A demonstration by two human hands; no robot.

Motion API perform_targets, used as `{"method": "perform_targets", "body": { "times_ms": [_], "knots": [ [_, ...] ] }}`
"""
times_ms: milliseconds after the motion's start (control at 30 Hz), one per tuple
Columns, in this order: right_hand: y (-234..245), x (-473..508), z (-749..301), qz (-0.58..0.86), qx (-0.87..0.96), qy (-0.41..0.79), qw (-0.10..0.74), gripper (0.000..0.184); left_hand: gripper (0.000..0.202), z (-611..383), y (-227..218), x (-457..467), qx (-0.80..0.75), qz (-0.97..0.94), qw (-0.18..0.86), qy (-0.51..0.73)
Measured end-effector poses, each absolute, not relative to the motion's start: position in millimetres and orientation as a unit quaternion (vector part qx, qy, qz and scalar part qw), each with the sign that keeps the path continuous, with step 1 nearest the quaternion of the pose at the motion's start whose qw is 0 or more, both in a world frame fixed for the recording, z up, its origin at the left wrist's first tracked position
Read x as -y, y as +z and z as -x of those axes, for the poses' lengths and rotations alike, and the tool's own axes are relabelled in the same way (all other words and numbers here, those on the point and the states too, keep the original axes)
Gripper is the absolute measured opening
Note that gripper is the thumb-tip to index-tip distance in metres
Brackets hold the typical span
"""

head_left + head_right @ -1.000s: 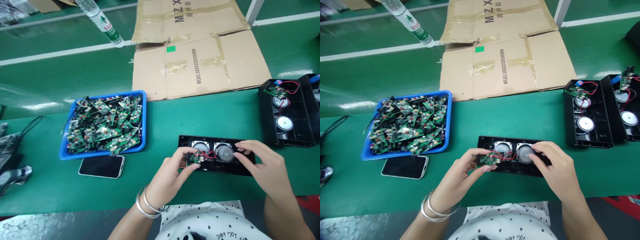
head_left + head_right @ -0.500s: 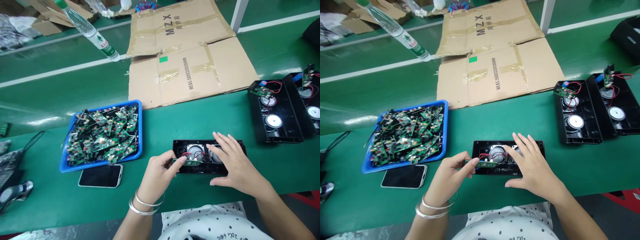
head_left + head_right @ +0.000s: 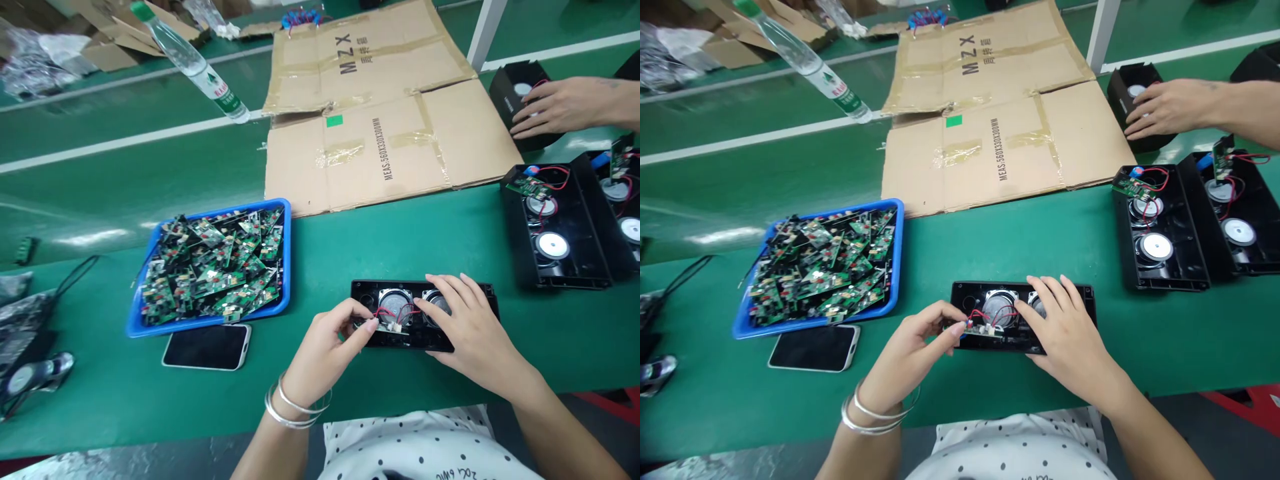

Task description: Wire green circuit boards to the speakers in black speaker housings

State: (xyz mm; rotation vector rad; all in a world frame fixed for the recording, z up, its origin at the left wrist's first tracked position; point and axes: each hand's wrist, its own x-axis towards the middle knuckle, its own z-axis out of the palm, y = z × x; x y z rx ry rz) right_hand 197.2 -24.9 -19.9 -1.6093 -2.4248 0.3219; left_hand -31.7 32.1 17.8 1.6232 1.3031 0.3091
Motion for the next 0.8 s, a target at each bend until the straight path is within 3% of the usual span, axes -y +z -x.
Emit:
{"method": "perform_targets", "body": {
  "times_ms": [100, 367, 600, 800],
  "knots": [
    [-20, 25, -197, 0.548, 0.824, 0.103, 0.103, 0.062, 0.013, 37, 17, -30, -0.517, -0.695, 0.479, 0.144],
    [-20, 27, -193, 0.558, 0.816, 0.104, 0.109, 0.059, 0.031, 50, 6, -24, -0.512, -0.66, 0.528, 0.154],
    [-13, 31, -190, 0.581, 0.79, 0.145, 0.13, 0.057, 0.027, 57, -1, -31, -0.523, -0.593, 0.561, 0.246],
    [-16, 35, -190, 0.58, 0.784, 0.168, 0.145, 0.052, 0.052, 62, -41, -54, -0.594, -0.504, 0.523, 0.345]
  ]
}}
